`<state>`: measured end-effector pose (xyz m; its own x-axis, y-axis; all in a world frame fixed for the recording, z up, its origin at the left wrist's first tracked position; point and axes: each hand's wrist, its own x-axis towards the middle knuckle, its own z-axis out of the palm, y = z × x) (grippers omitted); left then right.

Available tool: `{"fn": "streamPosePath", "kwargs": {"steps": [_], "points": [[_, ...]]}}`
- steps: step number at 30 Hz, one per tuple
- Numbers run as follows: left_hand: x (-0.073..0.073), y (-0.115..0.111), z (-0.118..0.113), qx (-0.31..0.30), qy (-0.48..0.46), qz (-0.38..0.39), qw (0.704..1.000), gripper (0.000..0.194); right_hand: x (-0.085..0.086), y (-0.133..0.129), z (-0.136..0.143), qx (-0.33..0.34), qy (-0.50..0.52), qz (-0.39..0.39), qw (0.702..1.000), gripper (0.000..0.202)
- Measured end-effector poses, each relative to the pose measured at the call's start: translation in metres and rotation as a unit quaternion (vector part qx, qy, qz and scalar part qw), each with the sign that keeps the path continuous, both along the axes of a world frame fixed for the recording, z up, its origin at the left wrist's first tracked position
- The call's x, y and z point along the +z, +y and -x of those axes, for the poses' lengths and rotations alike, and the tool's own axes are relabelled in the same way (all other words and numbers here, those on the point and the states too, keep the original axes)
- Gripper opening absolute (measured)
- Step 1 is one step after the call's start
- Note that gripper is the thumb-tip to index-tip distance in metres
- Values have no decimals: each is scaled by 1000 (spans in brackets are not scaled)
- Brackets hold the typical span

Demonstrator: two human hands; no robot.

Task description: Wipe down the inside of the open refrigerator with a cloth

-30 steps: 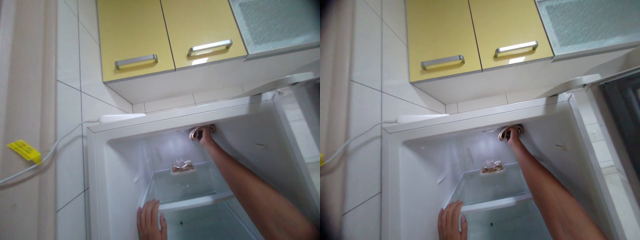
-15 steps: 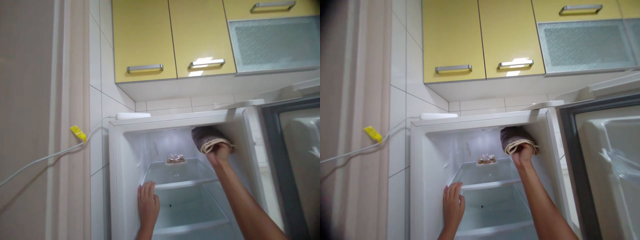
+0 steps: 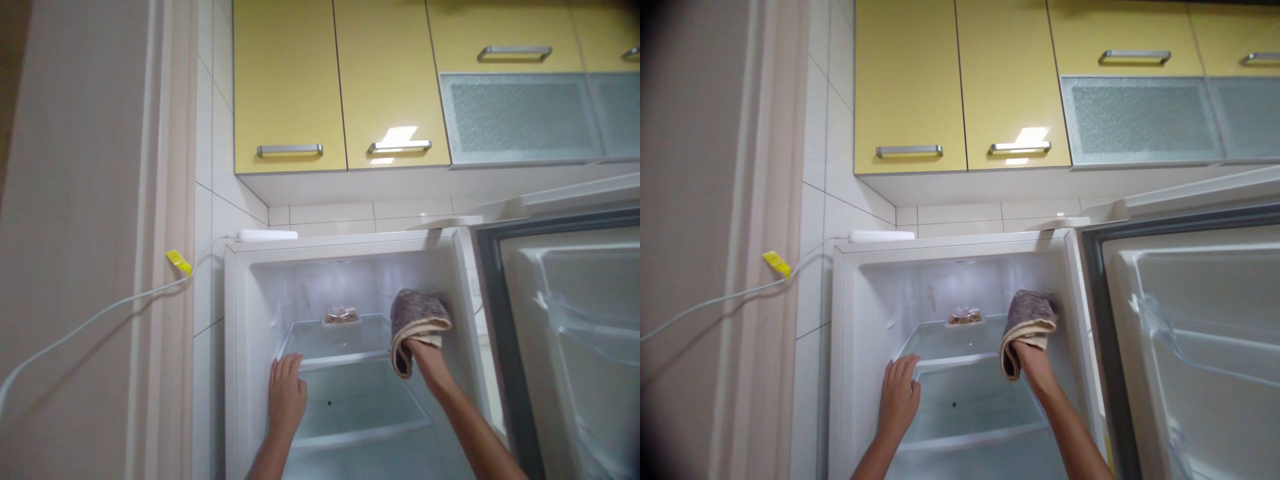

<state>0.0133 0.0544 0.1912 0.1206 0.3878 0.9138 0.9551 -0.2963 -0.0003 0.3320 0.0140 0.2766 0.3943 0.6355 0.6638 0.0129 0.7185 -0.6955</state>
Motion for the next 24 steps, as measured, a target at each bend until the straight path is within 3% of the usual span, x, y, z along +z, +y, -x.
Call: {"fn": "streamPosePath", "kwargs": {"steps": [2,4,7,9,12,16,18,20,22,24], "points": [[1,0,2,-3,3,11,1000,49,-2,5,12,-33,-123,19,992,46],[1,1,5,-9,23,22,999,52,-10,10,30,-55,-277,46,958,61],[1,2,11,-12,53,30,998,58,-31,17,60,-135,-517,108,838,72],[-2,-1,13,-18,54,31,998,58,-43,19,71,-189,-567,112,794,68],[-16,-13,12,-45,8,21,999,55,-49,17,74,-233,-565,106,784,52],[-63,-44,5,-128,-177,59,974,46,-44,3,65,-222,-542,107,804,46],[-92,-64,-4,-183,-291,125,931,41,-49,-10,62,-201,-507,115,830,50],[-117,-85,-19,-256,-391,206,860,37,-63,-25,63,-160,-426,123,882,54],[-131,-107,-41,-318,-491,273,764,34,-88,-45,67,-83,-286,146,943,54],[-135,-133,-67,-312,-615,329,645,34,-123,-67,70,33,-116,187,975,51]]}}
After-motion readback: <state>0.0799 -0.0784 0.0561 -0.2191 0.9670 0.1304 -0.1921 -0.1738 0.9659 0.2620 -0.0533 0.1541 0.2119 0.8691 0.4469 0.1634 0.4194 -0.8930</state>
